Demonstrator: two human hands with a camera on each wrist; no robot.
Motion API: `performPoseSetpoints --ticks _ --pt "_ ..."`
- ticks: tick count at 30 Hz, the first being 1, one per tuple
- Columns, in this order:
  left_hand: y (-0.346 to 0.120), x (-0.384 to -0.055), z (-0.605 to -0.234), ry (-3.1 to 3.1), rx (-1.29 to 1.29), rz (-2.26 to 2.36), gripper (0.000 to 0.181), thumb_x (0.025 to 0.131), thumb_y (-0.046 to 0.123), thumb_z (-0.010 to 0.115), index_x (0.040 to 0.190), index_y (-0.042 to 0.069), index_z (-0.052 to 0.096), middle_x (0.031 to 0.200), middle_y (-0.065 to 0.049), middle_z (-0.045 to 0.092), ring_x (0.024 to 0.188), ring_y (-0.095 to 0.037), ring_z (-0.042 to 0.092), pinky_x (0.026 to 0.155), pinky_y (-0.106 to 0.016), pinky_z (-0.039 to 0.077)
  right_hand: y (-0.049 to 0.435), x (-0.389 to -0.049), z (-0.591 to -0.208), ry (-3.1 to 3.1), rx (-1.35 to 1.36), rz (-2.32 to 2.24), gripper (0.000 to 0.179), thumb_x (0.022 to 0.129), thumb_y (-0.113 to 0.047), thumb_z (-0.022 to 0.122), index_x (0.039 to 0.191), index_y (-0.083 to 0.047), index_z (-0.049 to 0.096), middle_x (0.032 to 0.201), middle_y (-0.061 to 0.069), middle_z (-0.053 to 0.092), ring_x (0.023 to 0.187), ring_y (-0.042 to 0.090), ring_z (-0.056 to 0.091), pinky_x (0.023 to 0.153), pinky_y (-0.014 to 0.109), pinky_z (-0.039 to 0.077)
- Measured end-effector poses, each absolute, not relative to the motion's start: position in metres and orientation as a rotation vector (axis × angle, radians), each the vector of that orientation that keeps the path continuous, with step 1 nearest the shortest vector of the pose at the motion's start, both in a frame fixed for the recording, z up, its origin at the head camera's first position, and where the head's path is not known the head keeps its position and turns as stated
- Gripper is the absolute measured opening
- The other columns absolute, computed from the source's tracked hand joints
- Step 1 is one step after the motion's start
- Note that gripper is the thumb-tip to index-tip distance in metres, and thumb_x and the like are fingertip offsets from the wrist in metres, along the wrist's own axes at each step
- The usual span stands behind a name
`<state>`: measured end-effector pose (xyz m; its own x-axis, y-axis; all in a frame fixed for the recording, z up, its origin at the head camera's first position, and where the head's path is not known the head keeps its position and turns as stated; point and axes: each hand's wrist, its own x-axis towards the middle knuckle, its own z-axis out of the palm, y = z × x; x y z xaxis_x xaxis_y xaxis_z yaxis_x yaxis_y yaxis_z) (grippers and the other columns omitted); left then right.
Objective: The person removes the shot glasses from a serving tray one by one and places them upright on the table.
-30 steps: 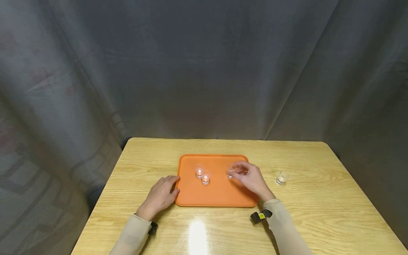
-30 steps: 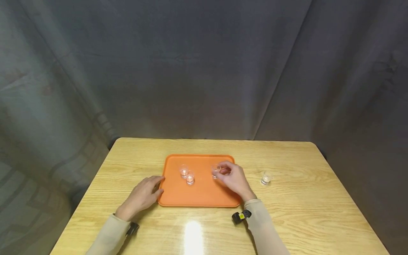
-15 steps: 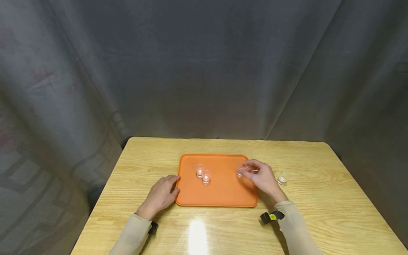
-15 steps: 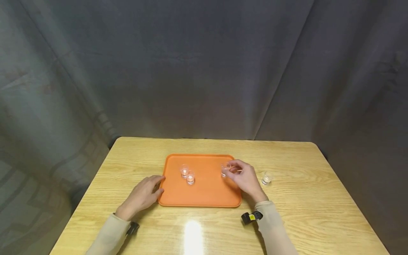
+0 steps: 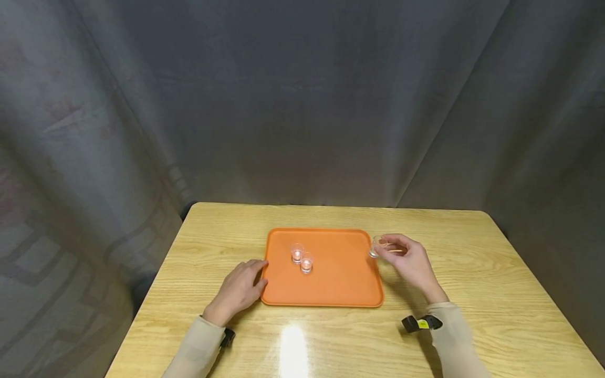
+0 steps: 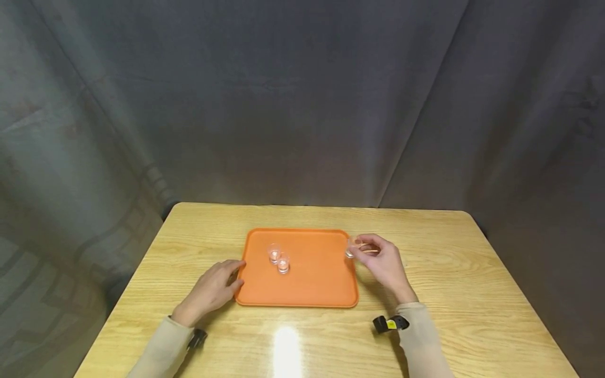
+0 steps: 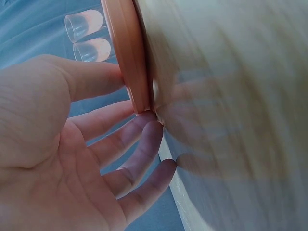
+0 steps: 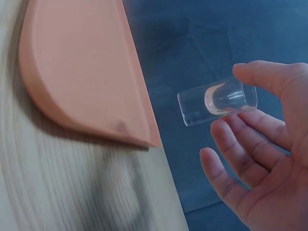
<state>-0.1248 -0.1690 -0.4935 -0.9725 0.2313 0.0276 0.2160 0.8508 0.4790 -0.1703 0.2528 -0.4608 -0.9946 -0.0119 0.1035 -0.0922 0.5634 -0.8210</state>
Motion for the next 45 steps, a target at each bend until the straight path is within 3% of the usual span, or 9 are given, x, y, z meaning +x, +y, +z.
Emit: performPoseSetpoints --ticks 11,18,21,29,45 --pt "-0.171 -0.124 -0.493 2.987 0.353 0.772 0.048 0.101 0.018 0.072 0.145 0.001 0.064 0.146 -0.021 0.064 0.139 -0.041 0.059 0.124 -0.058 0.042 0.278 -0.165 -0.454 -2.652 0.034 1.401 0.046 0.097 -0.034 0.081 0.131 -0.004 0.073 0.12 0.016 0.077 0.09 -0.01 0.067 0.075 0.013 0.059" --pt "-0.17 -0.124 -0.493 2.984 0.356 0.78 0.047 0.101 0.017 0.072 0.145 0.001 0.064 0.146 -0.021 0.064 0.139 -0.041 0.059 0.124 -0.057 0.042 0.298 -0.16 -0.454 -2.622 -0.025 1.37 0.046 0.098 -0.036 0.08 0.131 -0.004 0.072 0.103 -0.026 0.069 0.089 -0.013 0.066 0.076 0.009 0.057" --pt "-0.169 -0.124 -0.494 2.98 0.352 0.783 0.047 0.101 0.017 0.072 0.145 0.001 0.064 0.146 -0.021 0.064 0.139 -0.041 0.059 0.123 -0.058 0.043 0.307 -0.156 -0.456 -2.602 -0.054 1.374 0.047 0.098 -0.034 0.08 0.131 -0.002 0.072 0.101 -0.035 0.065 0.089 -0.014 0.066 0.078 0.006 0.055" --pt "-0.17 -0.125 -0.494 2.993 0.363 0.784 0.047 0.101 0.017 0.073 0.144 0.001 0.064 0.145 -0.021 0.065 0.138 -0.04 0.06 0.124 -0.057 0.042 0.328 -0.153 -0.457 -2.549 -0.107 1.373 0.047 0.098 -0.029 0.08 0.133 0.001 0.069 0.099 -0.039 0.065 0.088 -0.017 0.065 0.075 0.004 0.054" --pt "-0.17 -0.126 -0.492 2.975 0.355 0.789 0.048 0.101 0.018 0.073 0.145 0.001 0.063 0.147 -0.02 0.064 0.139 -0.04 0.059 0.125 -0.057 0.04 0.352 -0.144 -0.457 -2.551 -0.277 1.336 0.056 0.099 -0.036 0.078 0.138 0.003 0.065 0.098 -0.044 0.06 0.088 -0.019 0.061 0.071 0.005 0.051"
